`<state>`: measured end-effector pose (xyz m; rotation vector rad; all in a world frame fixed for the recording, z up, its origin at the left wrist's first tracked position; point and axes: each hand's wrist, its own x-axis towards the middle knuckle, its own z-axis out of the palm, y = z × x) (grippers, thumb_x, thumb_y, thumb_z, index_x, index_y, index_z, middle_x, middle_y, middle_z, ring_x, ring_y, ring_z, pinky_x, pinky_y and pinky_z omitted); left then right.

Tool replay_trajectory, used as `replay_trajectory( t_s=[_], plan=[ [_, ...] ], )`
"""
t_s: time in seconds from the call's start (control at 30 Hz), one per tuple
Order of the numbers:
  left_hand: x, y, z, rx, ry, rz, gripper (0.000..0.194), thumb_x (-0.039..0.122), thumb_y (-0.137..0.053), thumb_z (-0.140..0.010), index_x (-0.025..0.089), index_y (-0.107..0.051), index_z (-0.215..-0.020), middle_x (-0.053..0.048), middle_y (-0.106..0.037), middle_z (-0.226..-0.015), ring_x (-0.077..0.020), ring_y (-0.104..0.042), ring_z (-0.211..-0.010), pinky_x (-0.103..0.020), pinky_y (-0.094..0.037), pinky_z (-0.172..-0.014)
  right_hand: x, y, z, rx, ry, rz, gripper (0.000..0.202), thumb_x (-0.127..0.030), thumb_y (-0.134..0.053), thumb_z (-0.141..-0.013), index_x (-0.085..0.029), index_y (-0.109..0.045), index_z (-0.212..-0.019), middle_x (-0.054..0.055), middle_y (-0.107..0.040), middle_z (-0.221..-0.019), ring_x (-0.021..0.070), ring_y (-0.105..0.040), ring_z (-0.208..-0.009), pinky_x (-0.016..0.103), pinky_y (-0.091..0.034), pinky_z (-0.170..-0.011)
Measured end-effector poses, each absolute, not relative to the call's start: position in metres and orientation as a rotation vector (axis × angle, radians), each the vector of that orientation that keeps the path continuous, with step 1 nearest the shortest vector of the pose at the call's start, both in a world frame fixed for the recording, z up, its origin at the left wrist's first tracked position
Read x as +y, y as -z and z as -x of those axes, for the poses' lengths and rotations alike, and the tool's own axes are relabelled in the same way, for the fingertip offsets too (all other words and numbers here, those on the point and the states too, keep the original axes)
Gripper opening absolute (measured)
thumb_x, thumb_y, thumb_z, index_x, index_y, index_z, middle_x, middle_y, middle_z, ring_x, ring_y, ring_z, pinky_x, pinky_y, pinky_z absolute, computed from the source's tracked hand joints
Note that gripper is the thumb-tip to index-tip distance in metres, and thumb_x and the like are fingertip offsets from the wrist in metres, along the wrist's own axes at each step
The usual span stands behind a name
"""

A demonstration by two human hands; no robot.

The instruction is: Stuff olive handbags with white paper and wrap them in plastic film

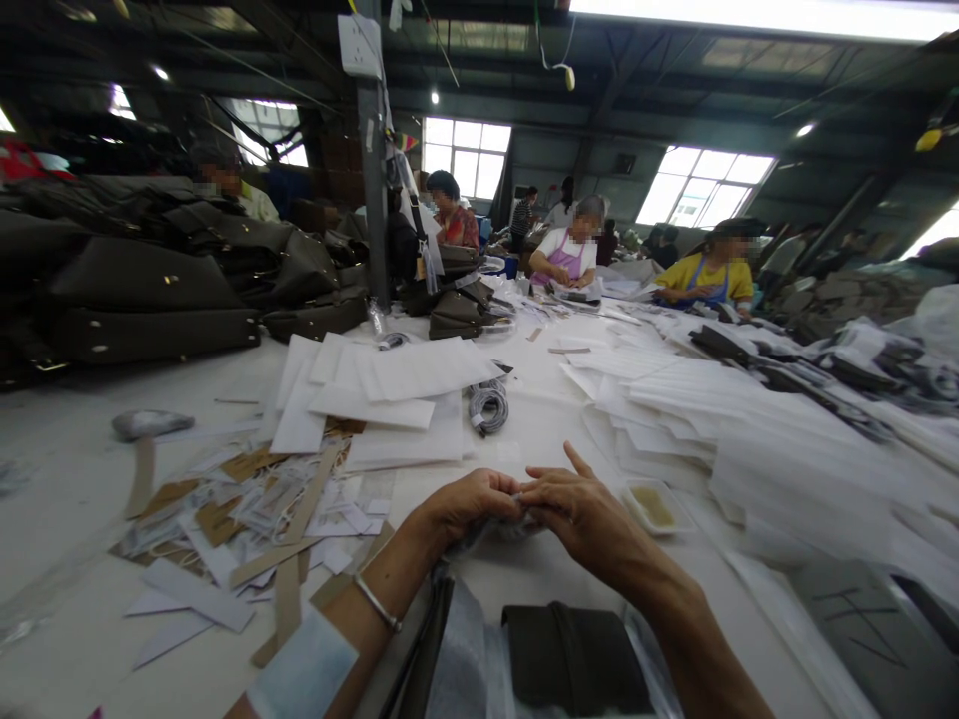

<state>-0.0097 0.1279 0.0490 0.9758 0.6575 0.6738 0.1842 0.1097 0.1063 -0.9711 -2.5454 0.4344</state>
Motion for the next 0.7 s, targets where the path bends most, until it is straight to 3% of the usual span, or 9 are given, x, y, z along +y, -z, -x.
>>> replay_trajectory(
  t_s=[0.23,0.33,0.4,0.57,0.7],
  plan=[
    [0.128,-0.050,0.018,0.514,-0.645,-0.950,0.039,0.028,-0.078,-0.060,0.009,-0.073,-0.094,-0.008,-0.070,-0.086,-0.0153,-0.060,-0.077,-0.025,-0.042,-0.077,0.099,-0.122,-0.184,-2.538,-0.428,1.014,0.023,-0.022,-0.052,-0.097,-0.032,-0.072,-0.102,-0.004,-0.073,-0.114,0.0222,-0.052,-0.129,0.058,-0.005,-0.119],
    [0.128,-0.051,0.015,0.569,-0.675,-0.947,0.035,0.024,-0.076,-0.059,0.008,-0.074,-0.090,-0.008,-0.070,-0.082,-0.0135,-0.059,-0.073,-0.024,-0.041,-0.075,0.099,-0.122,-0.183,-2.548,-0.420,1.032,0.024,-0.021,-0.051,-0.097,-0.031,-0.072,-0.097,-0.005,-0.074,-0.110,0.0224,-0.051,-0.130,0.057,-0.004,-0.119],
    [0.128,-0.051,0.012,0.627,-0.697,-0.929,0.032,0.021,-0.074,-0.056,0.008,-0.074,-0.086,-0.006,-0.070,-0.078,-0.0120,-0.058,-0.068,-0.023,-0.041,-0.071,0.101,-0.119,-0.183,-2.535,-0.427,1.046,0.025,-0.022,-0.049,-0.097,-0.031,-0.073,-0.097,-0.004,-0.074,-0.107,0.0229,-0.052,-0.129,0.058,-0.005,-0.119],
    [0.127,-0.051,0.005,0.692,-0.756,-0.905,0.030,0.021,-0.073,-0.057,0.009,-0.074,-0.084,-0.006,-0.070,-0.079,-0.0128,-0.058,-0.065,-0.025,-0.041,-0.068,0.111,-0.107,-0.182,-2.343,-0.525,1.102,0.027,-0.024,-0.050,-0.097,-0.027,-0.068,-0.116,0.001,-0.072,-0.116,0.0216,-0.061,-0.118,0.057,-0.010,-0.120],
    [0.128,-0.052,0.007,0.708,-0.815,-0.905,0.027,0.022,-0.076,-0.056,0.011,-0.071,-0.080,-0.004,-0.068,-0.073,-0.0118,-0.056,-0.061,-0.024,-0.040,-0.065,0.112,-0.105,-0.174,-2.198,-0.644,1.149,0.026,-0.023,-0.056,-0.093,-0.026,-0.068,-0.117,0.001,-0.073,-0.113,0.0187,-0.067,-0.106,0.055,-0.013,-0.120]
  ],
)
